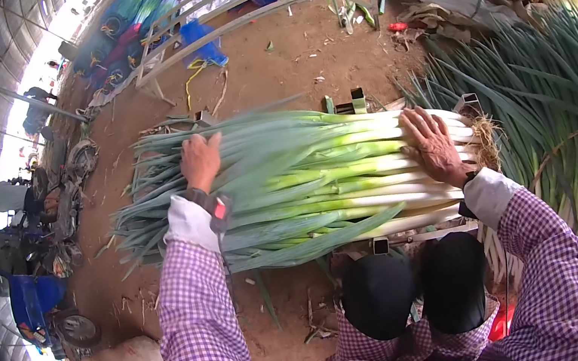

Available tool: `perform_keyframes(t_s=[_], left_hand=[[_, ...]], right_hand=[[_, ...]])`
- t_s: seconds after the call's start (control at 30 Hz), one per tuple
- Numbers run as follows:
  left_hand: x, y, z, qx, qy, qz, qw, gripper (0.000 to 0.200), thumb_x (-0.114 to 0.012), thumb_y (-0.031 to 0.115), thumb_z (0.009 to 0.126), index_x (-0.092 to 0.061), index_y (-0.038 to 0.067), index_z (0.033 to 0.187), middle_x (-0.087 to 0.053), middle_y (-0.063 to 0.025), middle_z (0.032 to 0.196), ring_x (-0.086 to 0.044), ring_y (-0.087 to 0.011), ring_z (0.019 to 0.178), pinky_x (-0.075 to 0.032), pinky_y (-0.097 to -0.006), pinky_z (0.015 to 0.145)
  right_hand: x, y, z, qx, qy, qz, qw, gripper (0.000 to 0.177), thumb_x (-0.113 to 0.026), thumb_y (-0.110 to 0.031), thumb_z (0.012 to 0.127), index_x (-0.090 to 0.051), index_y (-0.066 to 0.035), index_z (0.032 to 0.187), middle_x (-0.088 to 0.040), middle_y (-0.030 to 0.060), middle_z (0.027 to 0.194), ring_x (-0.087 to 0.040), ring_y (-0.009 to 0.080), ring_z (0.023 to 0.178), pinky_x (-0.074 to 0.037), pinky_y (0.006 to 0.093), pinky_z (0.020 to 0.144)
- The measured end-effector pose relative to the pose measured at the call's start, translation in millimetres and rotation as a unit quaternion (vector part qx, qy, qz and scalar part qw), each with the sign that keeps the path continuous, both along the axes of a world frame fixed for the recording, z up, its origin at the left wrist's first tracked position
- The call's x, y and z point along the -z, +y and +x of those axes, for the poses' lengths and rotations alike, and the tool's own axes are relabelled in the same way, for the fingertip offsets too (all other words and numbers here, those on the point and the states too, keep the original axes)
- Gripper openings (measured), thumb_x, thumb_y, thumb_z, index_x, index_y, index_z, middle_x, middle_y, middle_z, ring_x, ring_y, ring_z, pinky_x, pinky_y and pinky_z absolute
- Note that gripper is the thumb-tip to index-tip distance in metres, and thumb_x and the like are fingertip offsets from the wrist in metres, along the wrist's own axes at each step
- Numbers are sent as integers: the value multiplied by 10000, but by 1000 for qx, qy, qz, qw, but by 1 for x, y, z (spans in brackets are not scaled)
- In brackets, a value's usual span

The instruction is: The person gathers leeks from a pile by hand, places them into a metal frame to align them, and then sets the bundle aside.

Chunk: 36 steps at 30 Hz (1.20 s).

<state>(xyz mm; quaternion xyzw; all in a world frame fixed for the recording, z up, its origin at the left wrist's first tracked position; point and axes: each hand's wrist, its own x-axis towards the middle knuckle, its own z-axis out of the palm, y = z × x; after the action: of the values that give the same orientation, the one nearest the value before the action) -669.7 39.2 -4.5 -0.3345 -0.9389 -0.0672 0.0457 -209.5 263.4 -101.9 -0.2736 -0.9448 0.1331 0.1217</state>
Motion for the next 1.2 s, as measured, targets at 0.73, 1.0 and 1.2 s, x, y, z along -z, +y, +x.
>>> perform_keyframes(t_s=[0.73,1.0,1.2], left_hand=[[11,18,123,325,99,-59,939,713,-623,355,987,-353,94,1593,-431,-129,1587,-371,-306,1483,-235,-518,1231],[26,14,121,319,135,-55,937,684,-612,391,1002,-375,123,1584,-448,-91,1581,-372,-276,1484,-233,-513,1234],[22,15,123,311,139,-62,938,688,-609,396,1008,-354,146,1595,-427,-66,1596,-359,-252,1494,-222,-508,1243]], right_hand=[[2,2,4,-6,27,14,1000,635,-527,-393,1048,-330,-118,1586,-331,128,1644,-266,348,1545,-218,554,1251],[-7,8,38,-55,19,-23,998,666,-624,-416,999,-423,-112,1557,-413,133,1602,-328,354,1509,-274,520,1223],[-14,-2,126,-28,-42,7,999,640,-626,-294,987,-416,-125,1568,-344,145,1646,-251,361,1557,-286,518,1246]])
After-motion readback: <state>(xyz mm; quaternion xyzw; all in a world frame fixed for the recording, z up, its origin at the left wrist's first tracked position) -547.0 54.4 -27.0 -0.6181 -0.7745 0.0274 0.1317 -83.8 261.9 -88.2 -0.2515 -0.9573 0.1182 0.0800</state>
